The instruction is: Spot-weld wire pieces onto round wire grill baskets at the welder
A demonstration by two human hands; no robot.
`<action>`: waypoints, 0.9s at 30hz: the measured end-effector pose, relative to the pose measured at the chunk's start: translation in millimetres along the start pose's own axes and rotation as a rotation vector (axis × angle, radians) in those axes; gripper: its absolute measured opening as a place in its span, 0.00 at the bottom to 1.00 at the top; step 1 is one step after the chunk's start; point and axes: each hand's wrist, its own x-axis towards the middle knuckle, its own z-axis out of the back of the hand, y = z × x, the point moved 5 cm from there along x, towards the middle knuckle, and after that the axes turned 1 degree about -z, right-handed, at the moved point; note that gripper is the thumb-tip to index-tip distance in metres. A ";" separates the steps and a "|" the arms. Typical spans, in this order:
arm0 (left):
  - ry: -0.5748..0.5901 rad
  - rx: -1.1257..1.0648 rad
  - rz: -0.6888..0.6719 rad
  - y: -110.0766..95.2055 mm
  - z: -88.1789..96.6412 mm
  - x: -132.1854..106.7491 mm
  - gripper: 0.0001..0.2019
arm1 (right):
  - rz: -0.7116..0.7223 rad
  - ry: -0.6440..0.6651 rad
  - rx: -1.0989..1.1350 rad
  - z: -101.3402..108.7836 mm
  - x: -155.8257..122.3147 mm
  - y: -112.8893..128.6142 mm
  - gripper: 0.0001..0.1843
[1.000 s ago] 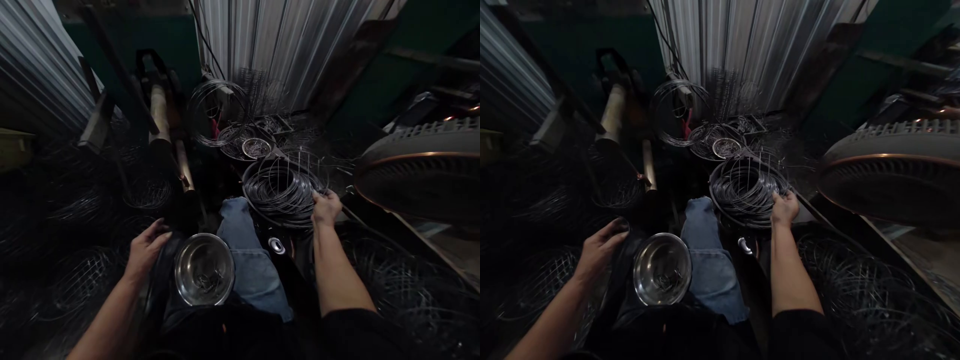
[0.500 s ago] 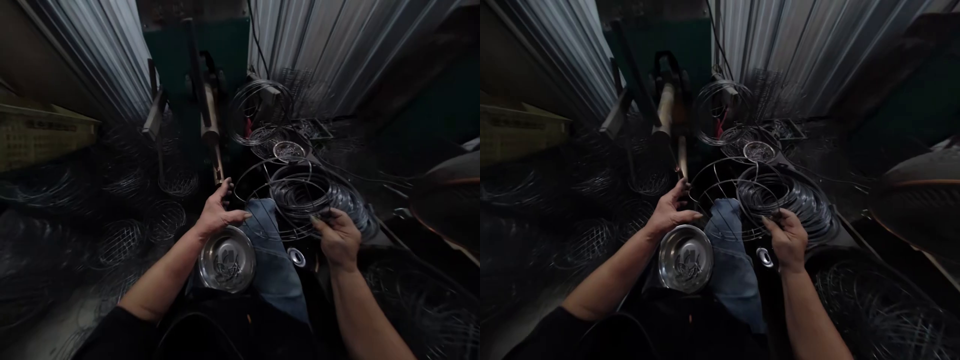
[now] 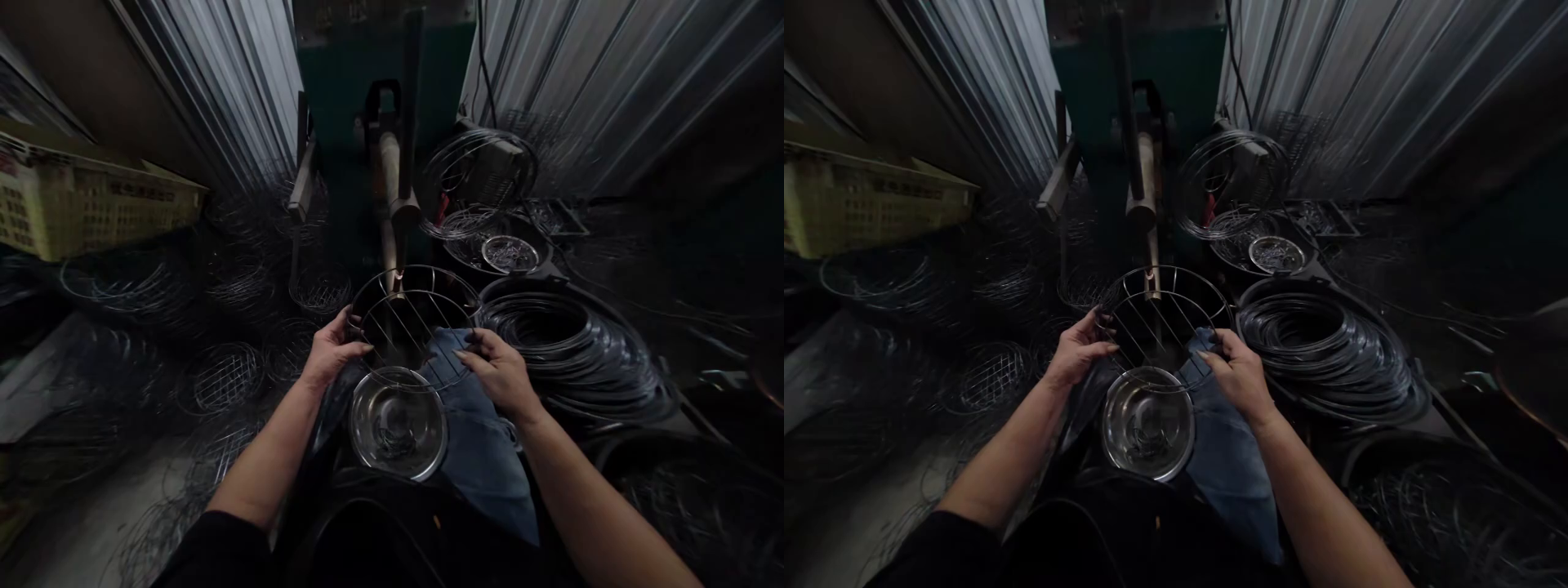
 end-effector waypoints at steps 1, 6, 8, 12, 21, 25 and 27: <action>0.007 0.001 0.026 1.4 1.7 1.6 0.40 | -0.010 0.016 -0.025 -1.6 -2.4 1.0 0.17; -0.039 0.013 0.201 5.8 3.1 -3.0 0.39 | -0.028 0.061 -0.132 6.2 -9.9 13.0 0.15; -0.057 0.021 0.198 6.6 3.6 -2.7 0.36 | -0.036 0.077 -0.109 7.4 -6.5 15.3 0.17; -0.077 -0.006 0.140 9.8 7.0 -0.1 0.35 | -0.051 0.095 -0.076 3.2 -2.2 15.4 0.21; 0.045 -0.006 0.025 -0.7 -12.8 9.7 0.35 | -0.151 -0.011 0.087 8.2 -28.6 -7.4 0.23; 0.137 0.045 0.020 4.0 -37.1 28.6 0.38 | -0.099 -0.084 0.077 21.8 -11.8 -24.6 0.21; 0.149 0.112 -0.056 6.5 -47.5 32.3 0.37 | -0.081 -0.124 0.017 30.6 5.3 -32.0 0.20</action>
